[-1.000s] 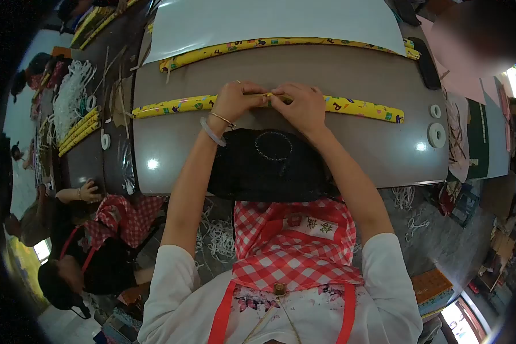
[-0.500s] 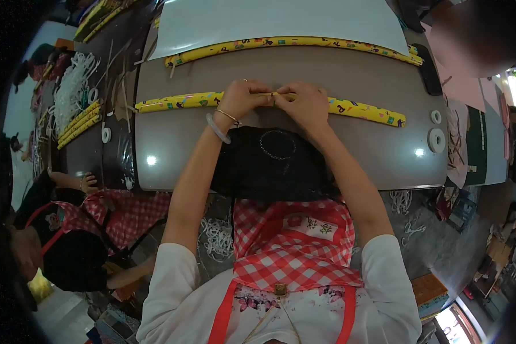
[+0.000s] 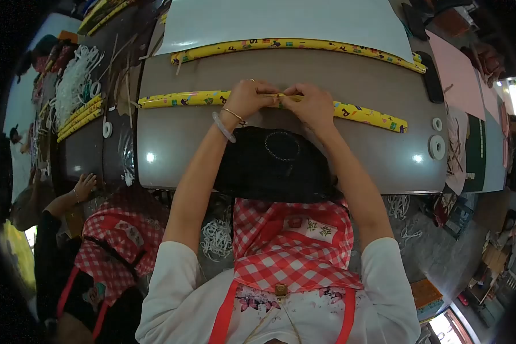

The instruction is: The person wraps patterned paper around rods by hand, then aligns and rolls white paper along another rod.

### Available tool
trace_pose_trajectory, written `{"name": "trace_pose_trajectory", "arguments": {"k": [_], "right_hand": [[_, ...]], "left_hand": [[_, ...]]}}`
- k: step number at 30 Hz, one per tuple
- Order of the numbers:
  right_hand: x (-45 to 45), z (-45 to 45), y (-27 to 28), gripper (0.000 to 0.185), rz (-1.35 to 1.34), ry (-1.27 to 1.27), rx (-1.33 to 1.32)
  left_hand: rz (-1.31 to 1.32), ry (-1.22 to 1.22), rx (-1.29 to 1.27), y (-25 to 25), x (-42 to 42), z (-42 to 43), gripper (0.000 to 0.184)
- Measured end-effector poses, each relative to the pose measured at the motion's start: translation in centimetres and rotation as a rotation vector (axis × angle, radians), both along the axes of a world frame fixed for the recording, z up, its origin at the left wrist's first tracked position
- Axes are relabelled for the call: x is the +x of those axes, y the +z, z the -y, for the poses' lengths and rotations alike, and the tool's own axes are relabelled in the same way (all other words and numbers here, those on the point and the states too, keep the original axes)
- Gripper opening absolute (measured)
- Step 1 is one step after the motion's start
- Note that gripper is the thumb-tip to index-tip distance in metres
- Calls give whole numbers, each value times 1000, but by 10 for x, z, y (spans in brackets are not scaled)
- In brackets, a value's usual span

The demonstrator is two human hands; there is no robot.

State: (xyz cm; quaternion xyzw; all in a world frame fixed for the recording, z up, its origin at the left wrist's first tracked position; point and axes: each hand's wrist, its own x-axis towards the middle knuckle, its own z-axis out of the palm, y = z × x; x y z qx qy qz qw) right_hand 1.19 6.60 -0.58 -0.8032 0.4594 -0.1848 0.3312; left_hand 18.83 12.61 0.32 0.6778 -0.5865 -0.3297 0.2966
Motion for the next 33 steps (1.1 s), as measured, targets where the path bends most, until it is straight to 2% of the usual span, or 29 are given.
{"name": "trace_pose_trajectory", "arguments": {"k": [2,10,14,16,23,25,33], "right_hand": [[0,1,-2,28,-10,-5,-15],[-9,11,-10,29,175,91,208],[-10,13,-11,28,158,97,203],[-10,15,-16,28,162,77,252],[-6,11,-6,30,86,27,248],[-5,13,-6,31,49,9,267],[-5,16,-9,30,65,28,283]], "left_hand": [[-16,4,14,-2,0,0,30],[-5,13,-99,-14,3,3,25],[-56,49,-62,-10,0,3,25],[24,89,-5,-7,-3,4,24],[5,107,-52,-8,-4,3,25],[94,99,-105,-7,-6,3,25],[43,124,-49,-8,-7,3,23]]}}
